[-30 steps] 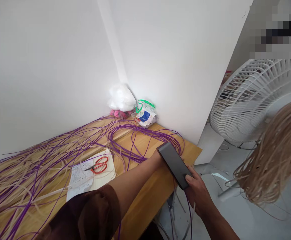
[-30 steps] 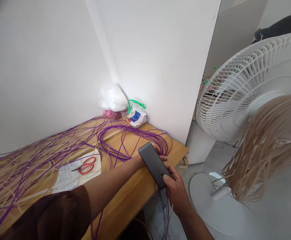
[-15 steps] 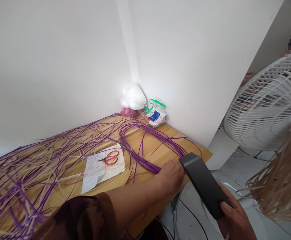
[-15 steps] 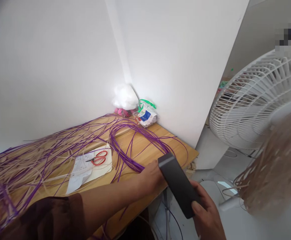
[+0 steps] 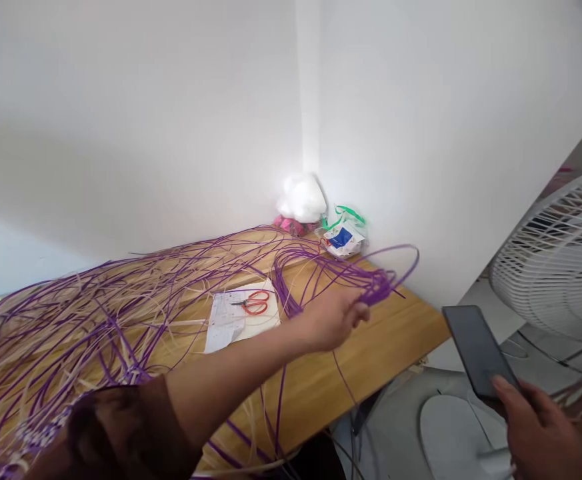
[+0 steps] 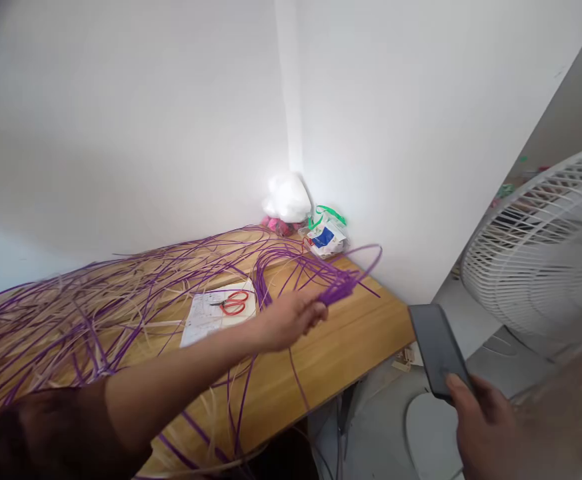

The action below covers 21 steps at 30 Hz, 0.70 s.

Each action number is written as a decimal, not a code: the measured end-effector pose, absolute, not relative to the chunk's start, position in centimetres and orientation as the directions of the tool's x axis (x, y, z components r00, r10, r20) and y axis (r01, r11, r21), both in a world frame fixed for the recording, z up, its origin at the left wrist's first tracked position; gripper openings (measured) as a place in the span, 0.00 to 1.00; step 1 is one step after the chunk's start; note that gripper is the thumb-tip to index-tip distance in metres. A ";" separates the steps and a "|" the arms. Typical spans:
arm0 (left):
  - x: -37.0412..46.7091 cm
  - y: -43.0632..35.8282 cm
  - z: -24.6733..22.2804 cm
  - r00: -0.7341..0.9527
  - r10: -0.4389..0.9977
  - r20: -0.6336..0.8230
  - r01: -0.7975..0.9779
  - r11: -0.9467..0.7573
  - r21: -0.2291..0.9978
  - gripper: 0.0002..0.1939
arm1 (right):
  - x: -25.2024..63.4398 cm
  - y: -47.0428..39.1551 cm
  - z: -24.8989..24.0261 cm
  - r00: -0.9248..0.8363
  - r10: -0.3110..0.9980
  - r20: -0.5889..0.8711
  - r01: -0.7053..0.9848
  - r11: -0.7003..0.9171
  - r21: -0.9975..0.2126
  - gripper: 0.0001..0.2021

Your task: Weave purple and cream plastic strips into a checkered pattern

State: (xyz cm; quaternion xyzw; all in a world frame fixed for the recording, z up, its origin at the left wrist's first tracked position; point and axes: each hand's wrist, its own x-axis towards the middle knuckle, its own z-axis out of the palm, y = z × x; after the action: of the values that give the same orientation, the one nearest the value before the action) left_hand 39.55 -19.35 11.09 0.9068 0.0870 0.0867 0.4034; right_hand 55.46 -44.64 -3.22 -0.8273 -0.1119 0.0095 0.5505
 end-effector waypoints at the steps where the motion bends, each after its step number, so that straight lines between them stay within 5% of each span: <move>1: 39.3 -18.6 13.4 0.968 0.232 0.099 0.056 -0.582 0.811 0.11 | 55.7 -44.3 -2.6 0.977 0.190 0.094 0.171 -0.448 -0.878 0.26; 5: 38.2 -16.0 22.8 0.884 0.358 0.300 -0.106 -0.472 0.875 0.11 | 56.6 -41.0 -0.6 0.941 0.327 0.086 0.302 -0.698 -0.650 0.28; 10: 35.9 -14.2 33.1 0.689 0.423 0.589 -0.465 -0.366 0.806 0.15 | 57.7 -35.3 -0.9 0.844 0.492 0.213 0.530 -0.707 -0.469 0.29; 14: 33.5 -14.3 38.4 0.617 0.429 0.660 -0.579 -0.322 0.749 0.16 | 58.7 -32.2 -1.3 0.778 0.575 0.252 0.627 -0.687 -0.368 0.27; 18: 31.6 -15.4 40.5 0.681 0.345 0.646 -0.642 -0.143 0.753 0.18 | 59.5 -31.7 1.9 0.740 0.651 0.169 0.645 -0.616 -0.452 0.25; 21: 30.9 -16.6 40.8 0.748 0.305 0.589 -0.615 -0.014 0.788 0.20 | 58.6 -32.9 7.4 0.837 0.475 0.273 0.520 -0.532 -0.668 0.19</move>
State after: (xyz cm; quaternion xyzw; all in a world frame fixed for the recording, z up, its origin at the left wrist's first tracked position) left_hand 30.90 -16.55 40.79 0.6296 -0.1233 0.3325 0.6913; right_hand 58.61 -32.91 7.39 -0.8747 -0.2843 -0.0290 0.3914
